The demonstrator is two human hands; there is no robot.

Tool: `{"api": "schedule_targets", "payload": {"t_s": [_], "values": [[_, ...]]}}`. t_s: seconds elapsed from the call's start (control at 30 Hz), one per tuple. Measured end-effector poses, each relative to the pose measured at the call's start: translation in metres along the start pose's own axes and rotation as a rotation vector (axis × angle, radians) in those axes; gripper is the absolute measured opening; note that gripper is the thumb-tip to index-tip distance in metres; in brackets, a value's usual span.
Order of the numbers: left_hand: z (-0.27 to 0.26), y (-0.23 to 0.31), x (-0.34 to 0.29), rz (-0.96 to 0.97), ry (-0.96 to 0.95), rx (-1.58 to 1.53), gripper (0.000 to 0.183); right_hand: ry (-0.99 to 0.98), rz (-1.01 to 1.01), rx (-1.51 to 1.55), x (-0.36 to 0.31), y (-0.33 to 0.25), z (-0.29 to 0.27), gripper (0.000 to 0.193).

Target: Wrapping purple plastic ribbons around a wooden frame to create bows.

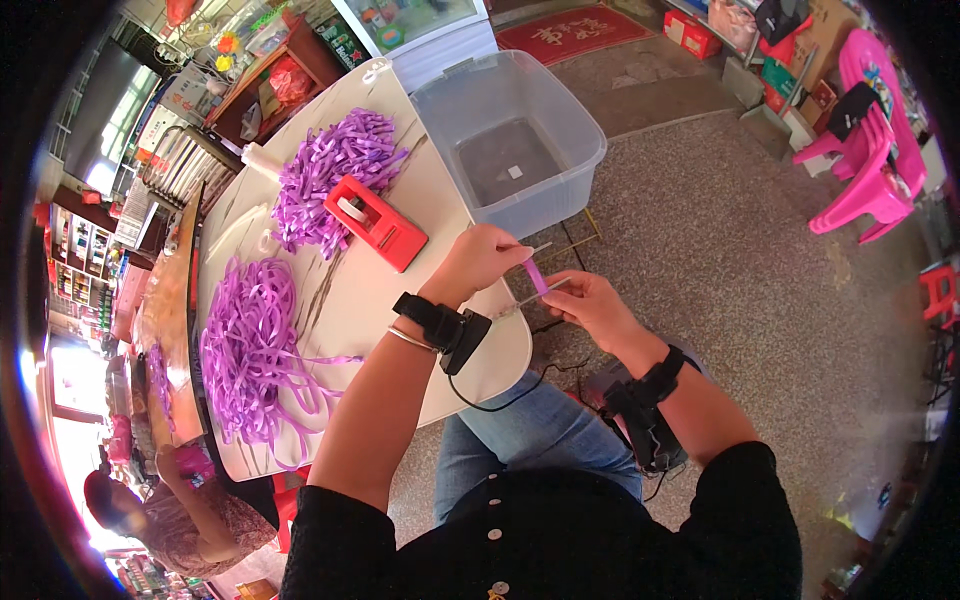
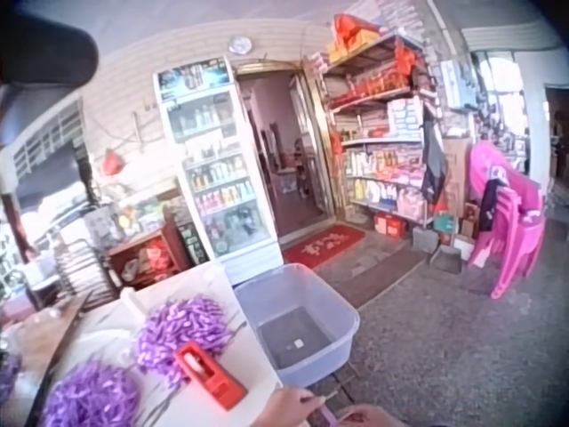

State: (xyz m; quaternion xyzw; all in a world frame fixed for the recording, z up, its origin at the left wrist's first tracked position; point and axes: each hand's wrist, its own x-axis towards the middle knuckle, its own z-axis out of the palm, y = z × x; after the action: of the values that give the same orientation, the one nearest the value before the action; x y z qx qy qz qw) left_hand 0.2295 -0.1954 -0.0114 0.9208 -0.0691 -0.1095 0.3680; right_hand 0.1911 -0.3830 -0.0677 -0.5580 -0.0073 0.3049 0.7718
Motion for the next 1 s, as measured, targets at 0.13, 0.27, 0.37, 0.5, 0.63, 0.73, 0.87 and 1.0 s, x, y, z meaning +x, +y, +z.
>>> {"api": "schedule_targets", "payload": {"t_s": [0.13,0.27,0.37,0.5,0.63,0.73,0.87,1.0], "values": [[-0.001,0.001,0.002,-0.027,-0.006,0.027,0.023,-0.027,0.044,-0.073,0.001,-0.003,-0.005,0.02],[-0.001,0.001,0.0,-0.014,-0.001,0.036,0.023,-0.031,0.049,-0.077,0.001,-0.002,-0.005,0.018],[-0.003,0.004,-0.001,-0.018,-0.017,0.042,0.024,-0.025,0.095,-0.022,0.0,-0.002,-0.005,0.014],[-0.003,0.004,-0.004,-0.012,0.016,0.031,0.024,-0.015,0.14,0.009,-0.005,-0.005,-0.001,0.012],[0.012,0.007,-0.022,0.124,0.36,-0.132,0.027,-0.011,0.129,-0.099,-0.008,-0.01,0.003,0.013],[0.023,0.019,-0.051,-0.133,0.084,-0.729,0.035,-0.061,0.132,-0.114,-0.01,-0.011,-0.001,0.014],[0.029,0.043,-0.095,-0.242,-0.129,-0.949,0.047,-0.059,0.135,-0.123,-0.009,-0.011,-0.005,0.016],[0.048,0.054,-0.107,-0.446,-0.141,-1.348,0.054,-0.078,0.187,-0.065,-0.009,-0.014,-0.003,0.015]]}}
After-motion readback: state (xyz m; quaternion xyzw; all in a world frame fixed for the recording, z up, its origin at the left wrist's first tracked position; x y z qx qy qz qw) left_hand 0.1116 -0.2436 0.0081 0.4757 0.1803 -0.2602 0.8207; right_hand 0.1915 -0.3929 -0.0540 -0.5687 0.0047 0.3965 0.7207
